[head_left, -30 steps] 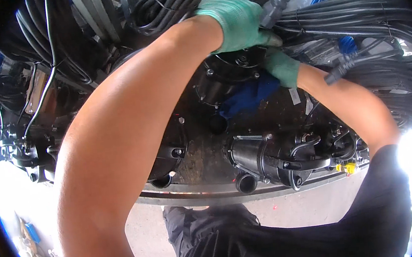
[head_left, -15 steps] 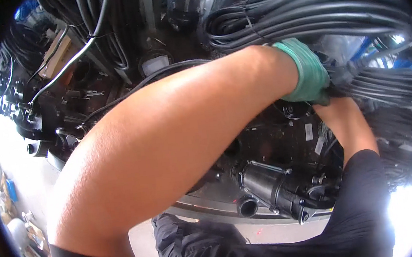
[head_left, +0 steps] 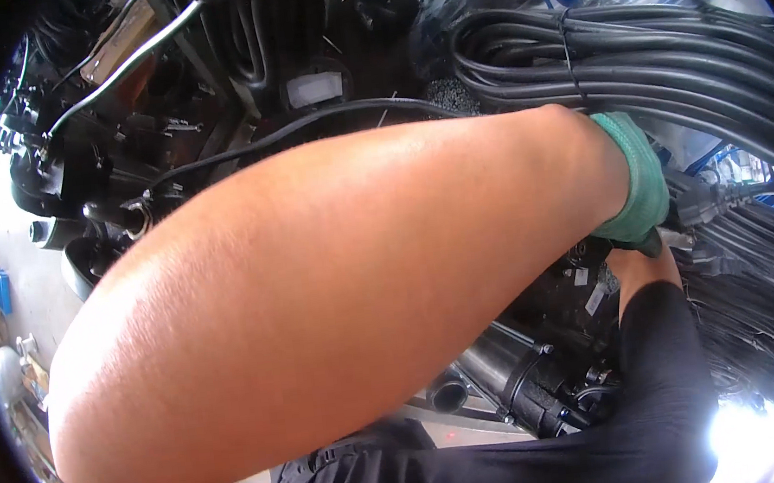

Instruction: The person cleans submersible pumps, handling each pump and wiping it down with a cloth.

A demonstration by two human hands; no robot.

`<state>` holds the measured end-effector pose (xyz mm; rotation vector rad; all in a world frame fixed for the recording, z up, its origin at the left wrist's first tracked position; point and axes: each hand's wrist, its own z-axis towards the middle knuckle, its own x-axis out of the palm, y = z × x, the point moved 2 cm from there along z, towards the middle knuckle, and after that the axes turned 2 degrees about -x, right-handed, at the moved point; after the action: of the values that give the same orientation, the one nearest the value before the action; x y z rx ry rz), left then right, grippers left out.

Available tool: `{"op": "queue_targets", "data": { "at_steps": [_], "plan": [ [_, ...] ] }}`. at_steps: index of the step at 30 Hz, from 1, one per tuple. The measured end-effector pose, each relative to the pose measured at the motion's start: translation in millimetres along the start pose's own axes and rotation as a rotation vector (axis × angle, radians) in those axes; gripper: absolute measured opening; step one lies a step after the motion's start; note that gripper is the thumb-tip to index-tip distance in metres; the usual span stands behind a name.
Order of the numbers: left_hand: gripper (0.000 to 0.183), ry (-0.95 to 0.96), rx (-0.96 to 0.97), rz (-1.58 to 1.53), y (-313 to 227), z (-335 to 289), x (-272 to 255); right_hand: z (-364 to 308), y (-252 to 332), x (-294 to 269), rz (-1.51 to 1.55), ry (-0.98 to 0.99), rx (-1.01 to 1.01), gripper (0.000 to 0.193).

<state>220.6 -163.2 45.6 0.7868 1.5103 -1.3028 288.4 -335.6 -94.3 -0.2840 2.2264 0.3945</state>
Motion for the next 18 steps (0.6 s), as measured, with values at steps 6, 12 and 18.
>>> {"op": "queue_targets", "data": {
  "at_steps": [6,12,18],
  "plan": [
    [0.049,-0.022,0.026,-0.024,0,7,5,124,-15,26,-0.114,-0.029,-0.005,0.059],
    [0.048,-0.029,0.036,-0.049,3,8,8,140,-9,29,-0.134,-0.010,-0.019,0.061],
    [0.048,-0.038,0.060,-0.061,9,14,9,66,-18,20,-0.077,0.076,-0.042,0.062]
  ]
}}
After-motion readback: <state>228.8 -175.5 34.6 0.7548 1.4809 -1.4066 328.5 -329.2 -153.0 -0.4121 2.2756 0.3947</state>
